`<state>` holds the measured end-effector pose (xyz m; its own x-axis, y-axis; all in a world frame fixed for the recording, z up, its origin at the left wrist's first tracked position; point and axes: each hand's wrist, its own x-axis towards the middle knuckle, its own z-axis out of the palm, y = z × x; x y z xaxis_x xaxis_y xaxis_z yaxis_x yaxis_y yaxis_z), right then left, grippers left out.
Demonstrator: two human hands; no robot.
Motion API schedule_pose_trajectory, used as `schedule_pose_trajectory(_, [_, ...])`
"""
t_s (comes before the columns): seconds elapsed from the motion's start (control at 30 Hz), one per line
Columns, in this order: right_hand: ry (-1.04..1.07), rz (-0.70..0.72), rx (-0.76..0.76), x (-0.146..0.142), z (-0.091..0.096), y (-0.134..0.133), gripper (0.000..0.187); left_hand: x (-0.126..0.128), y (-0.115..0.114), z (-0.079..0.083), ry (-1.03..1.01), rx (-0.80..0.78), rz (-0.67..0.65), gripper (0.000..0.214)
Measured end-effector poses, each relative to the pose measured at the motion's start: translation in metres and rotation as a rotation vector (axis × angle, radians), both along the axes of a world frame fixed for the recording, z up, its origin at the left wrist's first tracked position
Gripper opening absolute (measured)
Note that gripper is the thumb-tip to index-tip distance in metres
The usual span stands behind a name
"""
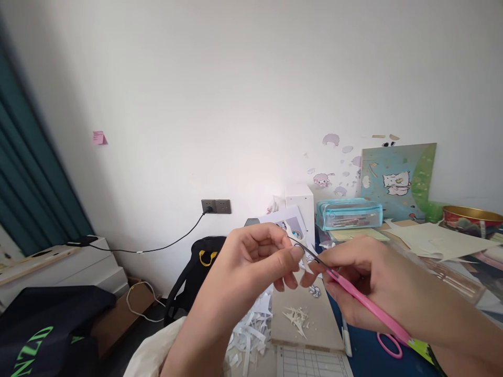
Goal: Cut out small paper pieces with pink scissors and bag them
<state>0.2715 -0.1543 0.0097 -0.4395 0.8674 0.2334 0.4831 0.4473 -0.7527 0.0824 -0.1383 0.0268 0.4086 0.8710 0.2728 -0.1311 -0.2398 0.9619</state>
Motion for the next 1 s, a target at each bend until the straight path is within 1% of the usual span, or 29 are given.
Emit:
schedule_pose_trajectory(0.1, [0.008,-0.030,0.002,0.000,0.000,-0.001,0.026,0.002,0.000,-0.001,-0.018,0.015,0.024,0.018])
schedule_pose_trajectory(0.23, [0.058,-0.069,0.016,-0.003,0.007,-0.005,0.021,0.009,0.000,-0.002,-0.083,0.025,0.078,0.018])
schedule_pose_trajectory(0.37, [0.062,-0.118,0.052,-0.010,0.013,-0.009,0.013,0.011,0.000,-0.005,-0.117,0.057,0.066,0.016])
schedule_pose_trajectory(0.53, [-0.032,-0.163,0.084,-0.013,0.010,-0.008,0.017,0.010,-0.002,-0.007,-0.120,0.059,0.079,0.016])
schedule_pose_trajectory(0.77, [-0.079,-0.226,0.238,-0.013,0.004,-0.004,0.023,0.010,-0.006,-0.007,-0.140,0.063,0.091,0.016])
schedule_pose_trajectory(0.83, [-0.057,-0.204,0.210,-0.012,0.004,-0.004,0.023,0.010,-0.006,-0.007,-0.134,0.063,0.083,0.018])
schedule_pose_trajectory(0.93, [-0.018,-0.098,0.115,-0.011,0.004,-0.005,0.014,0.009,-0.006,-0.006,-0.117,0.065,0.071,0.018])
schedule_pose_trajectory(1.0, [-0.011,-0.055,0.079,-0.010,0.004,-0.005,0.011,0.008,-0.005,-0.005,-0.107,0.063,0.071,0.017])
